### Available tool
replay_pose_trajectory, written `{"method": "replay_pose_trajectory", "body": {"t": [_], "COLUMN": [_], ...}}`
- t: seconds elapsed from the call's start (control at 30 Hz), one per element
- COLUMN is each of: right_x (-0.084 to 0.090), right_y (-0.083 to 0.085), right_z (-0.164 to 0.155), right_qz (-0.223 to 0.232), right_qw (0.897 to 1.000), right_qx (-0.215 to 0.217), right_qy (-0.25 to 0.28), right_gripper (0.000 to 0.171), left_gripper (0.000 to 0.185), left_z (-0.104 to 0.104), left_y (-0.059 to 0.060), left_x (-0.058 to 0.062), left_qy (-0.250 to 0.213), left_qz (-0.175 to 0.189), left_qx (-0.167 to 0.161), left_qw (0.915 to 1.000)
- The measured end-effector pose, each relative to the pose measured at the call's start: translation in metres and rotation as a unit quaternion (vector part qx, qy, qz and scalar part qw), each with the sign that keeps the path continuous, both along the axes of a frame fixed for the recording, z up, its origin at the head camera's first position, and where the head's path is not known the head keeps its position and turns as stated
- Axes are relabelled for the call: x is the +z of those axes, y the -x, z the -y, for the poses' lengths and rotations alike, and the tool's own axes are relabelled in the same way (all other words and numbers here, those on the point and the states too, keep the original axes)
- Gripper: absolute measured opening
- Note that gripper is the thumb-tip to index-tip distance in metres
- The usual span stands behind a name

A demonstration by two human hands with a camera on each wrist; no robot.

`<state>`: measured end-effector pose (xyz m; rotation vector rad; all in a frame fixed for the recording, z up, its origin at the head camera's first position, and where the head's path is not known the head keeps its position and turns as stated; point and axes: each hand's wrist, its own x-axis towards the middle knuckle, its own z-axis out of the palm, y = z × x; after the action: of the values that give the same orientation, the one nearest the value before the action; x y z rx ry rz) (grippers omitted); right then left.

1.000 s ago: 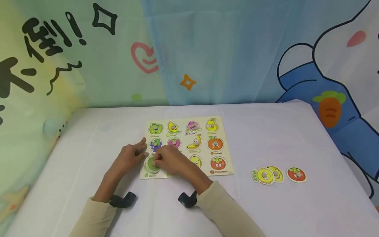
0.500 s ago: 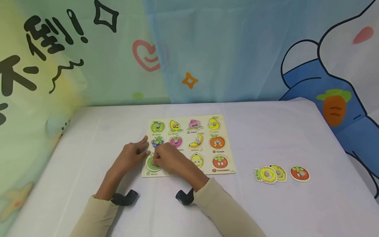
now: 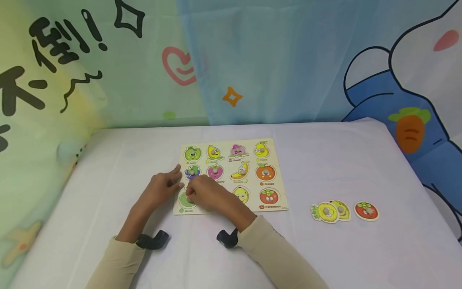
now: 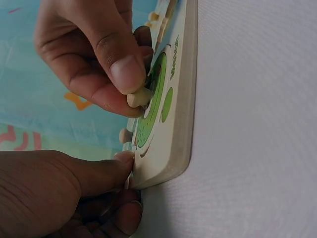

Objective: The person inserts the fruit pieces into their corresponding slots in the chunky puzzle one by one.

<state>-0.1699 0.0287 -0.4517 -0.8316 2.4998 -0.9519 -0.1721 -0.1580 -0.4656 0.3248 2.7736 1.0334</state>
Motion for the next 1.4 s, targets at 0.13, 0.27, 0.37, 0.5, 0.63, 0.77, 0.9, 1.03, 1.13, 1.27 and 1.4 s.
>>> {"method": "replay_pose_trajectory", "body": {"t": [0.13, 0.27, 0.37, 0.5, 0.63, 0.77, 0.9, 1.03, 1.13, 1.27, 1.4], "right_x": [0.0, -0.002, -0.004, -0.006, -0.007, -0.004, -0.002, -0.004, -0.006, -0.006, -0.005], "right_y": [-0.001, -0.001, -0.002, -0.003, -0.004, -0.006, -0.007, -0.01, -0.013, -0.017, -0.019], "right_z": [0.0, 0.0, 0.0, 0.0, -0.001, -0.005, -0.012, -0.022, -0.032, -0.049, -0.066], "right_qz": [-0.006, -0.013, -0.018, -0.019, -0.018, -0.017, -0.012, -0.015, -0.031, -0.031, -0.033], "right_qw": [1.0, 1.0, 1.0, 1.0, 0.999, 0.999, 0.999, 0.999, 0.997, 0.994, 0.989], "right_qx": [0.009, 0.006, 0.002, -0.007, -0.016, -0.025, -0.032, -0.033, -0.045, -0.093, -0.131], "right_qy": [0.005, 0.008, 0.008, 0.015, 0.025, 0.028, 0.033, 0.04, 0.049, 0.055, 0.059], "right_gripper": [0.01, 0.013, 0.011, 0.009, 0.009, 0.012, 0.016, 0.016, 0.016, 0.016, 0.016], "left_gripper": [0.045, 0.045, 0.046, 0.047, 0.048, 0.048, 0.049, 0.05, 0.051, 0.052, 0.052], "left_z": [0.0, 0.0, 0.0, -0.001, -0.001, -0.001, -0.002, -0.003, -0.003, -0.004, -0.004], "left_y": [0.0, -0.001, -0.001, -0.001, -0.001, -0.001, 0.0, -0.001, -0.001, -0.001, -0.001], "left_x": [0.001, 0.001, 0.001, 0.001, 0.001, 0.0, -0.001, -0.003, -0.003, -0.002, -0.001], "left_qy": [0.004, 0.003, 0.006, 0.009, 0.012, 0.01, 0.006, 0.008, 0.009, 0.008, 0.011], "left_qz": [0.007, 0.01, 0.01, 0.01, 0.012, 0.015, 0.018, 0.031, 0.04, 0.046, 0.044], "left_qx": [0.005, 0.008, 0.01, 0.009, 0.007, 0.007, 0.009, 0.017, 0.024, 0.028, 0.029], "left_qw": [1.0, 0.9999, 0.9999, 0.9999, 0.9998, 0.9998, 0.9998, 0.9993, 0.9988, 0.9985, 0.9985]}}
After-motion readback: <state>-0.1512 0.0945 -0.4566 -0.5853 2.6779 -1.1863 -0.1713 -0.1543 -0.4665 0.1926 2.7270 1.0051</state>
